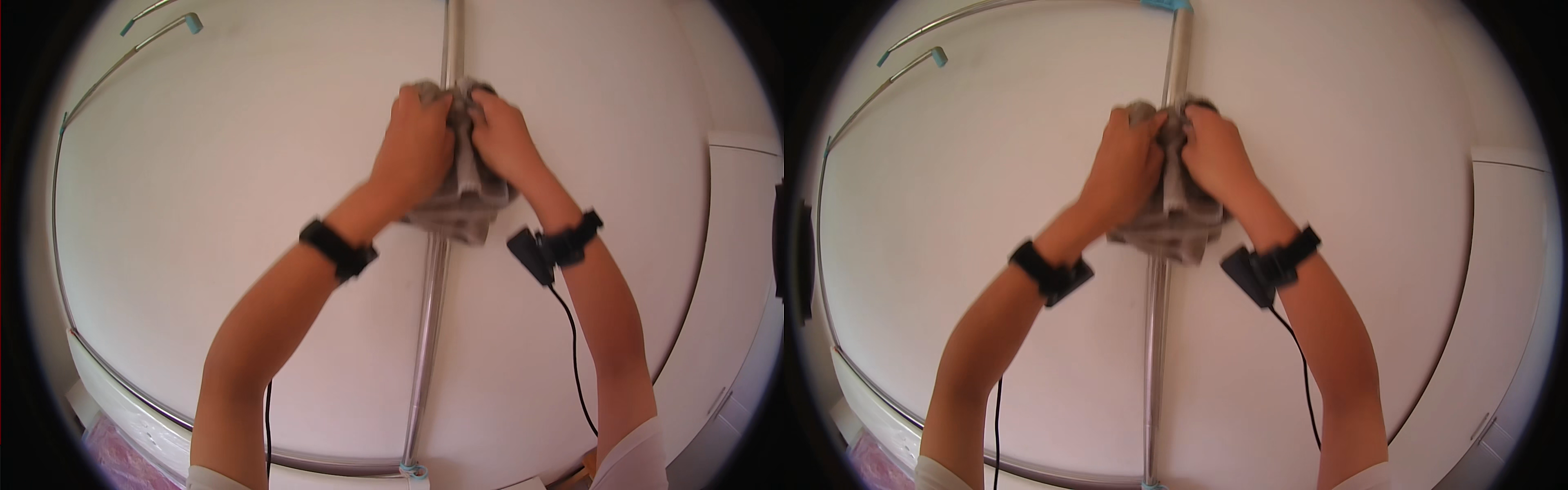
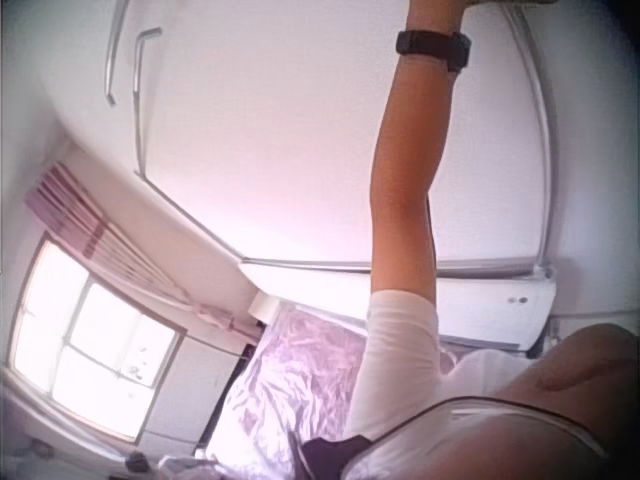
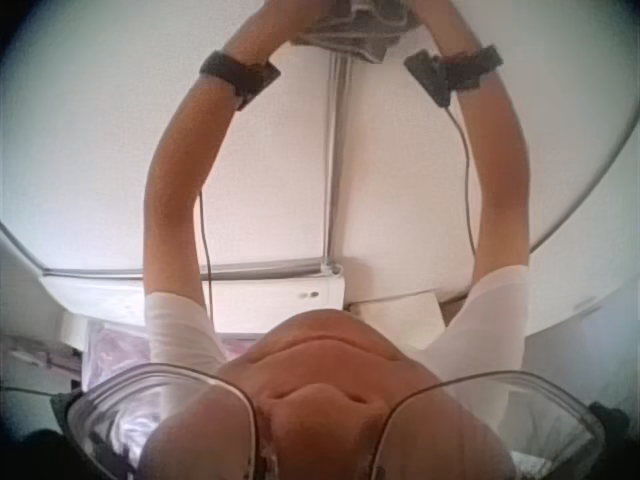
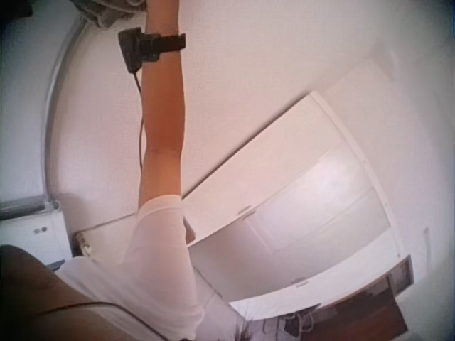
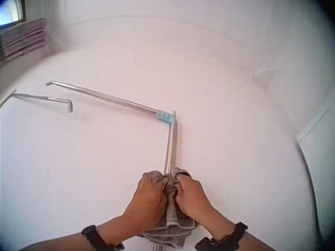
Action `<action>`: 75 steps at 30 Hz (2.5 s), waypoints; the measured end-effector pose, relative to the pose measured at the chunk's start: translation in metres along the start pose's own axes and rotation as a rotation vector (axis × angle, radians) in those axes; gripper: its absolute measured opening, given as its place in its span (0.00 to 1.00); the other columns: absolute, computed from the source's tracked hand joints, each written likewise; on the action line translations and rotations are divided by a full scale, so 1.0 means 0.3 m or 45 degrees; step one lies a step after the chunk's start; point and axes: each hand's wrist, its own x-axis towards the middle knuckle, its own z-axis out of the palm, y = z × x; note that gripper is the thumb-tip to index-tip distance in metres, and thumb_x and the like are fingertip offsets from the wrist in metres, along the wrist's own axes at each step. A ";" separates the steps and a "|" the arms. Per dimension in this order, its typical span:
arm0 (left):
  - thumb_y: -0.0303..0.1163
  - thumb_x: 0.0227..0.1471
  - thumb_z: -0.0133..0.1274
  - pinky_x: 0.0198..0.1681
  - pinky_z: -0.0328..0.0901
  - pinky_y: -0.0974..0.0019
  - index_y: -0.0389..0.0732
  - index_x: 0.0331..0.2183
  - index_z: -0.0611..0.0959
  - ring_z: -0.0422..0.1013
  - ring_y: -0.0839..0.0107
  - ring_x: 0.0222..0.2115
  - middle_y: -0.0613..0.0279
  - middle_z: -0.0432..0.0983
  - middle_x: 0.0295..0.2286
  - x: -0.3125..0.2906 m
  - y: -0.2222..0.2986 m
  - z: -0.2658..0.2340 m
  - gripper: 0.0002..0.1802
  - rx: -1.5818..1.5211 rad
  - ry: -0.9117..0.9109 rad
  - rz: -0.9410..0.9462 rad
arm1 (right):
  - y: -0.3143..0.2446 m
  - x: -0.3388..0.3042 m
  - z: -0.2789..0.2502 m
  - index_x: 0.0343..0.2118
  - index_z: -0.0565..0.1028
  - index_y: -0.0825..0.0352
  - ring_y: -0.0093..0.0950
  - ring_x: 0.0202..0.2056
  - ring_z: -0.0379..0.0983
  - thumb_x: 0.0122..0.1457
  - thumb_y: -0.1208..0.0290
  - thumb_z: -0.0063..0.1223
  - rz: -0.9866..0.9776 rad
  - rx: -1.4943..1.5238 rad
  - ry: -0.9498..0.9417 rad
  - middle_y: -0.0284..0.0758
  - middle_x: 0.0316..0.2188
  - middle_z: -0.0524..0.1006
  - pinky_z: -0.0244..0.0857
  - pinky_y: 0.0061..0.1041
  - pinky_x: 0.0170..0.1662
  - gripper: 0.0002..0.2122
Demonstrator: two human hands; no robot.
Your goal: The person wipes the top of a bed headboard and an adjacent bedside table with a cloth.
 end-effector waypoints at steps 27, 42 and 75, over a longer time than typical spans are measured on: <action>0.29 0.46 0.51 0.46 0.65 0.59 0.31 0.47 0.78 0.64 0.58 0.42 0.51 0.69 0.40 -1.938 0.701 -0.242 0.24 0.131 -1.059 -0.826 | -0.660 -2.009 0.112 0.53 0.73 0.73 0.43 0.54 0.70 0.51 0.84 0.51 0.247 0.197 -1.233 0.45 0.52 0.74 0.63 0.38 0.58 0.22; 0.30 0.40 0.52 0.39 0.61 0.63 0.37 0.24 0.82 0.65 0.59 0.39 0.53 0.70 0.35 -1.991 0.471 -0.465 0.08 0.419 -1.139 -0.978 | -0.897 -1.844 0.461 0.33 0.72 0.72 0.45 0.51 0.65 0.44 0.85 0.53 0.203 0.336 -1.278 0.45 0.37 0.74 0.60 0.41 0.56 0.10; 0.31 0.42 0.52 0.44 0.64 0.63 0.36 0.29 0.84 0.65 0.59 0.42 0.56 0.69 0.39 -2.060 0.584 -0.472 0.12 0.109 -0.998 -0.908 | -0.972 -1.958 0.287 0.39 0.74 0.75 0.47 0.51 0.64 0.47 0.82 0.53 0.308 0.052 -1.280 0.46 0.41 0.74 0.58 0.43 0.58 0.14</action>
